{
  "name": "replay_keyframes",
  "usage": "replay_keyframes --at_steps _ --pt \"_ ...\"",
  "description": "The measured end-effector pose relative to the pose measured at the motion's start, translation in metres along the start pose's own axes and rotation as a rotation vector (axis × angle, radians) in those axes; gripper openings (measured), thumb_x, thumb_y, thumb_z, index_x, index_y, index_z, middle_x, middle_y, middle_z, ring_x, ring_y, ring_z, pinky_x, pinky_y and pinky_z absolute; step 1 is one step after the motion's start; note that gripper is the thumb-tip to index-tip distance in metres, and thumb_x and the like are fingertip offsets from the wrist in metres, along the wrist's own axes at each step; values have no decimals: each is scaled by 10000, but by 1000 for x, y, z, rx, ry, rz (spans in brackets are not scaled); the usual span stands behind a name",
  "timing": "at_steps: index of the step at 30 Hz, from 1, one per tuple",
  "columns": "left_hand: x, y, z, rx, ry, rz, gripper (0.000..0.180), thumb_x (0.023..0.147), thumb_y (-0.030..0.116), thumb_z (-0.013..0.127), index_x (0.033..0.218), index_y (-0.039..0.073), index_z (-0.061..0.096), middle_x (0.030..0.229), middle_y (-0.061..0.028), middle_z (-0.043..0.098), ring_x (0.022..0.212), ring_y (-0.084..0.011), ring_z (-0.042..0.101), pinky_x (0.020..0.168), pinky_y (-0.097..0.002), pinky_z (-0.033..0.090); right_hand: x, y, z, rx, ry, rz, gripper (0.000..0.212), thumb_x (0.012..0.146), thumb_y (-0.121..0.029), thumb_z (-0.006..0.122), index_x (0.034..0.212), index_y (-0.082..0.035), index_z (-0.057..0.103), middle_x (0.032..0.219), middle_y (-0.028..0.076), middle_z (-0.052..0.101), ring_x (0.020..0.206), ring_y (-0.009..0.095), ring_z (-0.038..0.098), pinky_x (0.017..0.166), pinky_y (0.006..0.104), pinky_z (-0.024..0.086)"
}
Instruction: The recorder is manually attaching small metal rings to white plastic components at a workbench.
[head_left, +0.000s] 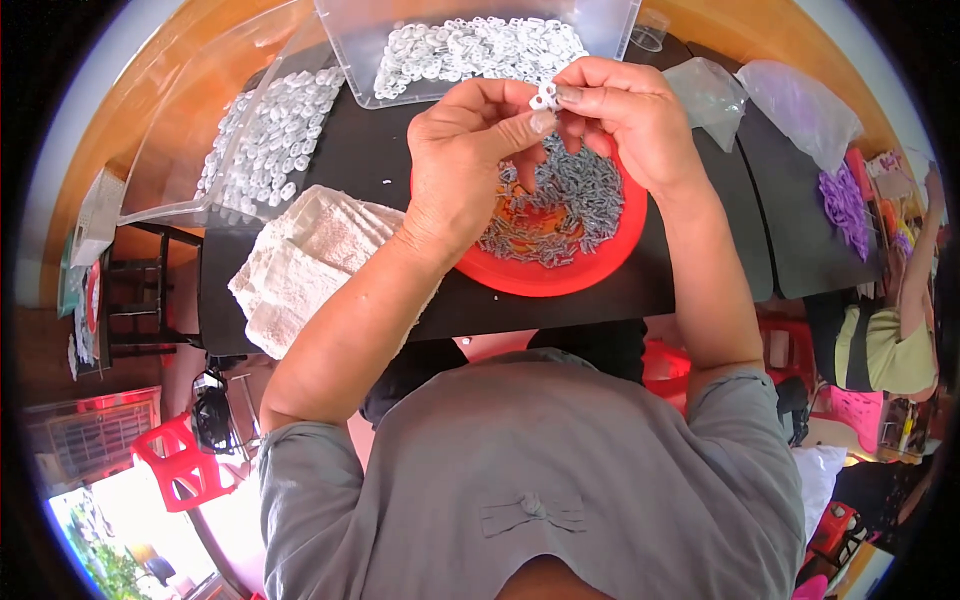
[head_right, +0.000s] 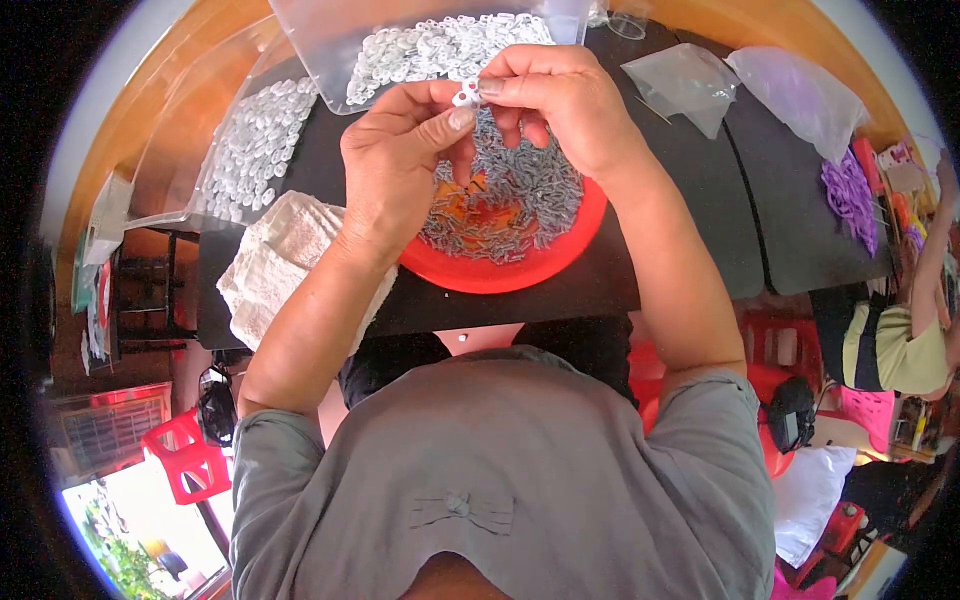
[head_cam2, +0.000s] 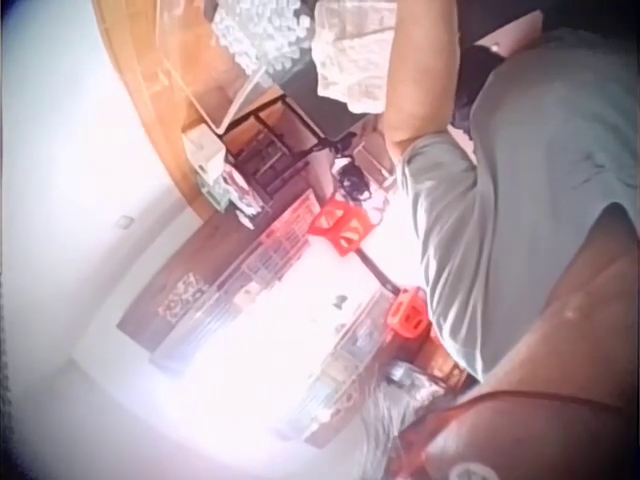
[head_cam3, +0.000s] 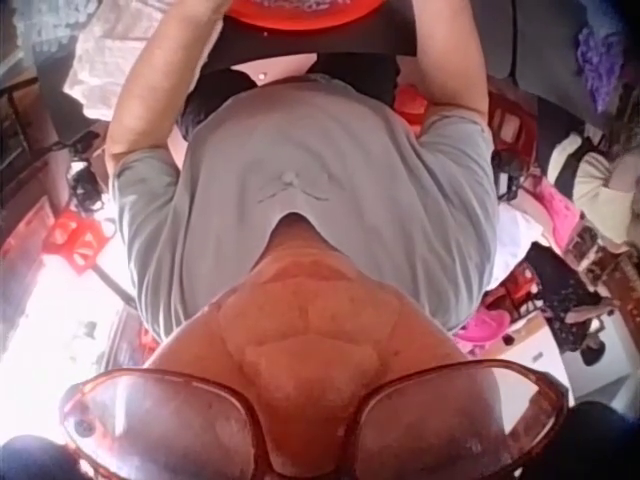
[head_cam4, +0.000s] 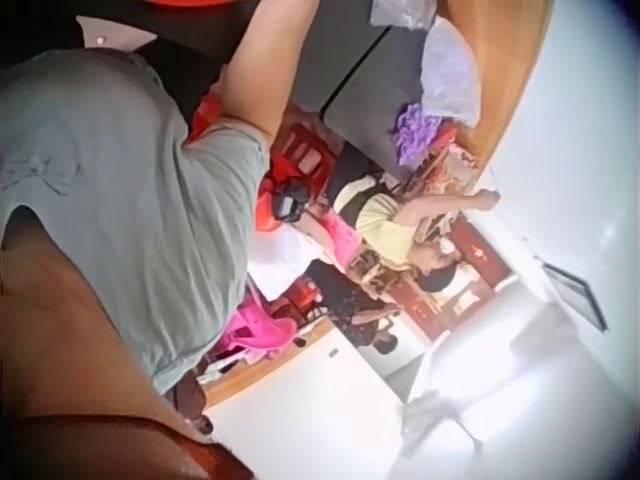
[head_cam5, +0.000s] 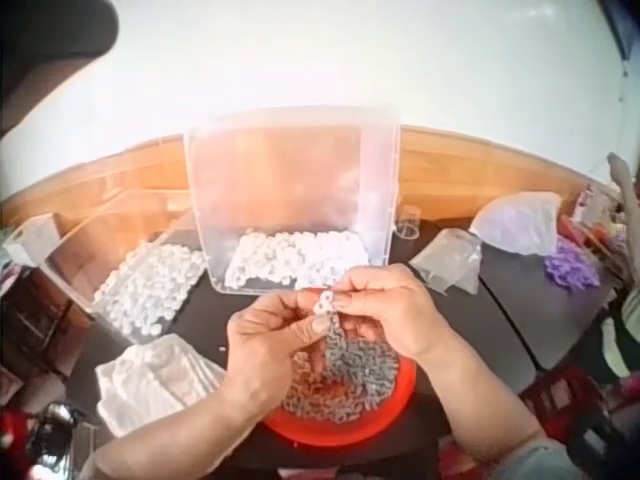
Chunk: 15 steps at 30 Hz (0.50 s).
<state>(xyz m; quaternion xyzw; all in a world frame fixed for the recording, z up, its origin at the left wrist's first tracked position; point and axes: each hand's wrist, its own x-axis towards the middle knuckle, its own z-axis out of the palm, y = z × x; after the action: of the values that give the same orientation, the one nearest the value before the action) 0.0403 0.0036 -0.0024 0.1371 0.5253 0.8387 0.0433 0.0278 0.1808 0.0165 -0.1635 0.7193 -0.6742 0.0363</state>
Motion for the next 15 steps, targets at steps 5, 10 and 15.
replay_keyframes --at_steps 5,10,15 --pt "1 2 -7 62 -129 60 184 808 -46 693 982 -52 634 805 -72 646 626 -101 589 476 -216 475 -2 -7 -4 49 -133 35 192 905 -152 567 899 32 621 717 43 599 556 97 558 455 177 338" --pt "2 1 -8 161 -123 101 212 814 -21 701 1015 -42 635 831 -68 661 655 -87 594 503 -199 475 -7 -1 -2 160 -116 107 202 924 -172 567 849 13 601 705 36 584 553 99 559 449 172 338" --pt "-3 0 -5 260 -123 191 238 831 0 695 1056 -25 621 823 -60 666 678 -81 609 543 -193 475 -12 -4 8 200 -18 77 225 943 -200 574 877 13 606 670 23 553 540 103 553 440 178 341"
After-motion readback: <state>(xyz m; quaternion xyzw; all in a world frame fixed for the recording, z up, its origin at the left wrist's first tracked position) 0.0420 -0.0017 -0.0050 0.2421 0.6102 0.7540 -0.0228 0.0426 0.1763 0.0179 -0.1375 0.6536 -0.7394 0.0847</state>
